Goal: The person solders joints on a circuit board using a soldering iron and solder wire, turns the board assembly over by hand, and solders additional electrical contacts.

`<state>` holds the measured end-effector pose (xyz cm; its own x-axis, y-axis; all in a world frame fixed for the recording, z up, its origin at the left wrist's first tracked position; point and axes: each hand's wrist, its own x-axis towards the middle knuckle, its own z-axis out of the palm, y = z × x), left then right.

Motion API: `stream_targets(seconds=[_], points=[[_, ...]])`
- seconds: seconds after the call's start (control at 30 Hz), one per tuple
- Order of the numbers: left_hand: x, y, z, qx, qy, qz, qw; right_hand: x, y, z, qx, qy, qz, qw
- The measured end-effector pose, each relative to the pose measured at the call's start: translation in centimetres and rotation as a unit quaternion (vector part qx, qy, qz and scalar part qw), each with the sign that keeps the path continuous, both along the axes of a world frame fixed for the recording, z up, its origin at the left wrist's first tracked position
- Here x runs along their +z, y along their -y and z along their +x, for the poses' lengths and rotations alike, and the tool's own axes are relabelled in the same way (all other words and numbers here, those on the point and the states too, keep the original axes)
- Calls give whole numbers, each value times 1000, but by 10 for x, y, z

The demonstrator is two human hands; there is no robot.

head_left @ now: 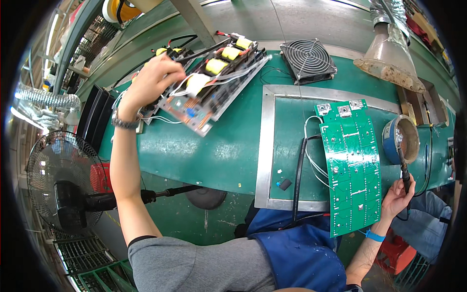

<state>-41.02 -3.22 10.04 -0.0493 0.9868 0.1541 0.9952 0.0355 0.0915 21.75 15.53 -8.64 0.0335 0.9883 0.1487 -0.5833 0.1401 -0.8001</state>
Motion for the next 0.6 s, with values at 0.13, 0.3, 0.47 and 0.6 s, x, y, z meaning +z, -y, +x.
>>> stream_targets(seconds=[0.13,0.3,0.47,0.6], points=[[-12,61,2,9,-17,-76,997,2,0,0,4,-1,-3,1000],[-36,100,18,234,38,-169,957,5,5,-1,15,9,-13,1000],[-40,67,129,111,29,101,988,9,5,-4,45,-43,-15,998],[-72,3,229,-184,200,68,960,12,4,-9,24,-30,-11,999]])
